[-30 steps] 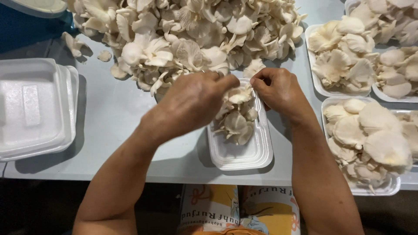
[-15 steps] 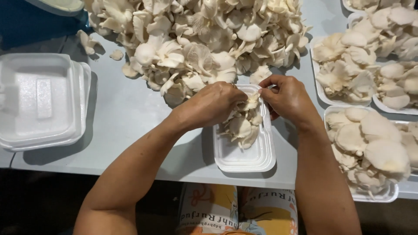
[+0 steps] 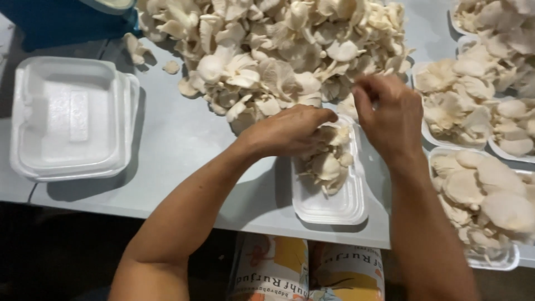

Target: The person separates oyster mushrooms from a large pile on a table and places them into white styrofoam containers. They handle the mushrooms by hand, arranging them into the containers one by one.

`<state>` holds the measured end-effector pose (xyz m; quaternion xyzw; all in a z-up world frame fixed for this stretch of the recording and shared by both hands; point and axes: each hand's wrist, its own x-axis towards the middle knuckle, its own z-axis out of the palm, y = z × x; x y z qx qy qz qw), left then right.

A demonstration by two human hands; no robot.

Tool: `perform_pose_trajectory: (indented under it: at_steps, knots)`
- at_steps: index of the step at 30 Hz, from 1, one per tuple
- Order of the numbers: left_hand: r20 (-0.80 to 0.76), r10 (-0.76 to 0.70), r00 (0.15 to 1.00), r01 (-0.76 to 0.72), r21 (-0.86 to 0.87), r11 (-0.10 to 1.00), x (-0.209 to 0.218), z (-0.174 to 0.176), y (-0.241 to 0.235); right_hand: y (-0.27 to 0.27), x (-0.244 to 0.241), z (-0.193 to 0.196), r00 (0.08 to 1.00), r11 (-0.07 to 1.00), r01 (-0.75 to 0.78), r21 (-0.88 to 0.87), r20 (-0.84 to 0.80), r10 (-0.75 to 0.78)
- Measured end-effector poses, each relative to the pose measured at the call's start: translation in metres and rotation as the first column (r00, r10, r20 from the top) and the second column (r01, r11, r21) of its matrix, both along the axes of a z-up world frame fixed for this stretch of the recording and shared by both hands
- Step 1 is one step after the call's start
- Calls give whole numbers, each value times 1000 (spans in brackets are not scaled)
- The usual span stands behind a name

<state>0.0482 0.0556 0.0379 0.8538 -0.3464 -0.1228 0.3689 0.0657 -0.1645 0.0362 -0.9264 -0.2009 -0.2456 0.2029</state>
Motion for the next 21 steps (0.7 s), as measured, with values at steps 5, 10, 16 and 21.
perform_pose_trajectory:
  at_steps: [5, 10, 16, 21]
  knots:
    - [30, 80, 996, -79, -16, 997, -5, 6, 1, 54, 53, 32, 858, 931, -181, -316, 412, 307]
    - [67, 188, 980, -187, -16, 982, 7, -4, -3, 82, 117, 33, 666, 805, -23, -593, 591, 454]
    - [70, 244, 967, -248, 51, 967, 6, -5, -7, 92, 124, 41, 822, 759, -80, -646, 388, 417]
    - [32, 201, 979, -201, 0, 980, 1, 1, -6, 64, 113, 52, 736, 817, 29, -577, 566, 373]
